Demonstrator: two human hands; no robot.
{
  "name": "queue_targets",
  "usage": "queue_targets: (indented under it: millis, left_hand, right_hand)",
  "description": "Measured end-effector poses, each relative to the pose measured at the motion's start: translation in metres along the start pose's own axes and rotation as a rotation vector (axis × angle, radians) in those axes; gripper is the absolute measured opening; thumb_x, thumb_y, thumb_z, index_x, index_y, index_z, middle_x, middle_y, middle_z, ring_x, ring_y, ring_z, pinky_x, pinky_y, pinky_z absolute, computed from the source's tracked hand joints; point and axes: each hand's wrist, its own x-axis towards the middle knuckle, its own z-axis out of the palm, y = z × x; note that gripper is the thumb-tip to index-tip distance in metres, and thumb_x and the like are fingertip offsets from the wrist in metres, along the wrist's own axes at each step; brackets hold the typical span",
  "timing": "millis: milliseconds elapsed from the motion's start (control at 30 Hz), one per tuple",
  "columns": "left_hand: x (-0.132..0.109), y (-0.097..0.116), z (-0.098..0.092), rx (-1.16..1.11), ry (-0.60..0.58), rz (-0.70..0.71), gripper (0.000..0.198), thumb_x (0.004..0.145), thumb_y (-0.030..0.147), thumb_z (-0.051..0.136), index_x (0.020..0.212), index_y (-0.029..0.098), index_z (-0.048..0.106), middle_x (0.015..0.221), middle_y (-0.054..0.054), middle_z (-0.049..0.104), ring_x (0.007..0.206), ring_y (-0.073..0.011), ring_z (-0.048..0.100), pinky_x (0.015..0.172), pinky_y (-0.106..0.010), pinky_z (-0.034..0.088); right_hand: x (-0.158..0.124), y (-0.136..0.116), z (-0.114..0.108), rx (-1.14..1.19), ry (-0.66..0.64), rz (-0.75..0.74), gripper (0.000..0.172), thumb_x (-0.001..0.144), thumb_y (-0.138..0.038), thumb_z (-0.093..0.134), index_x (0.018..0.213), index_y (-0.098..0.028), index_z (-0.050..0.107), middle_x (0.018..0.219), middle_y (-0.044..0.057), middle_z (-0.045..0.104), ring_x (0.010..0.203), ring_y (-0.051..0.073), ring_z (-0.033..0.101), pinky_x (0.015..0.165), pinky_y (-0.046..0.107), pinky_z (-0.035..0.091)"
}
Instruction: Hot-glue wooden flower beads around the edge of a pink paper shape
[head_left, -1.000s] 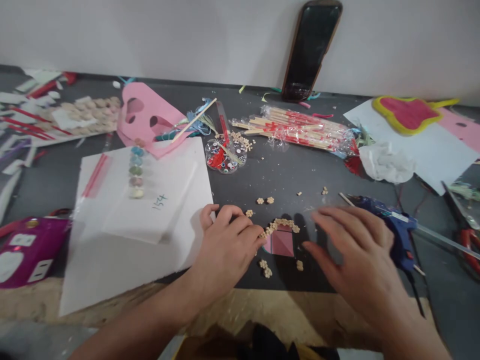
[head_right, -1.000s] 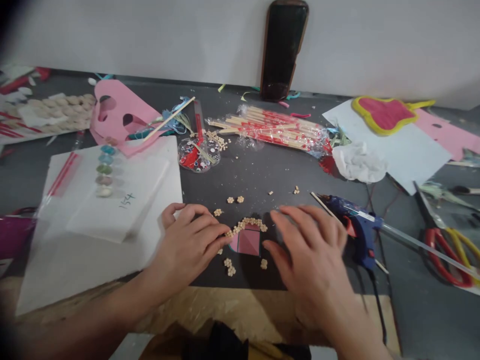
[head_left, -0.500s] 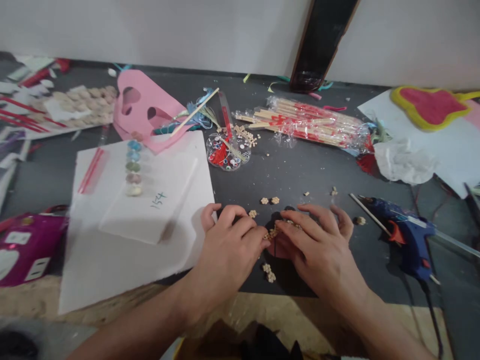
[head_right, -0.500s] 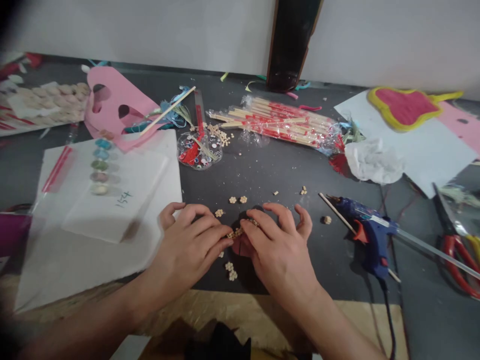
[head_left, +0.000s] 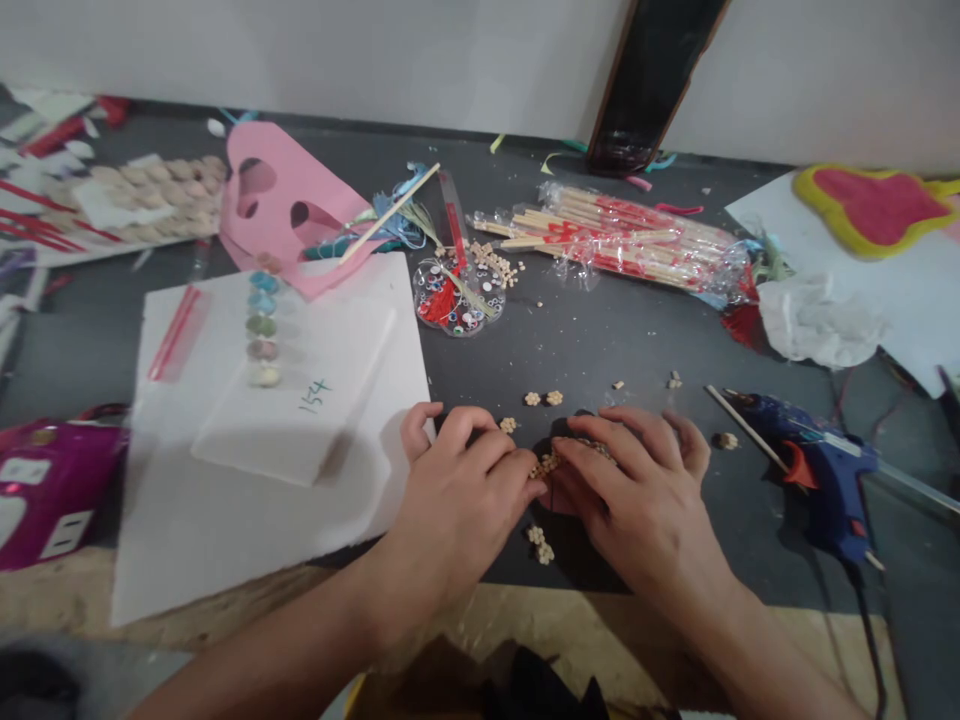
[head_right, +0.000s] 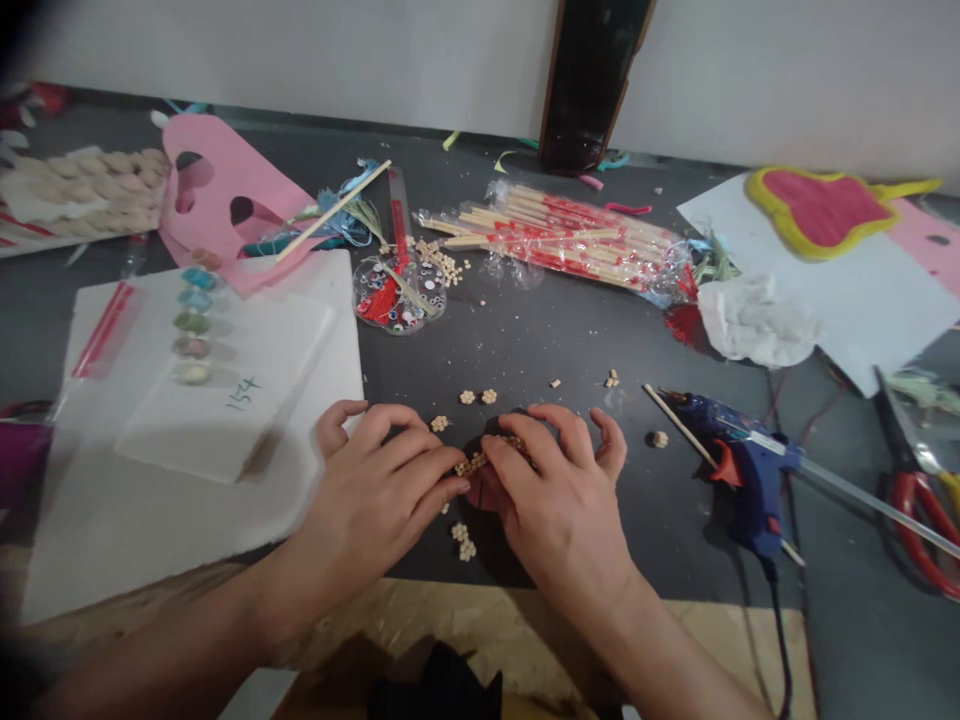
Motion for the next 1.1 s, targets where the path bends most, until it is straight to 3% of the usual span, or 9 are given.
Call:
queue_targets:
  millis: [1100]
  left_hand:
    - [0.0036, 0.0032, -0.0039, 0.048, -0.021, 0.045, 0.012, 0.09, 0.016, 0.054, 0.085, 0.023, 0.063, 0.077, 0.002, 0.065, 0.093, -0.0226, 0.05, 0.089, -0.049, 0.022]
  right_hand:
    - [0.0001, -0.0017, -0.0016, -0.015, -0.025, 0.011, 0.014, 0.082, -0.027, 0.066, 0.095, -0.029, 0.069, 0.107, 0.0, 0.07, 0.109, 0.024, 0.053, 0.102, 0.049, 0.023]
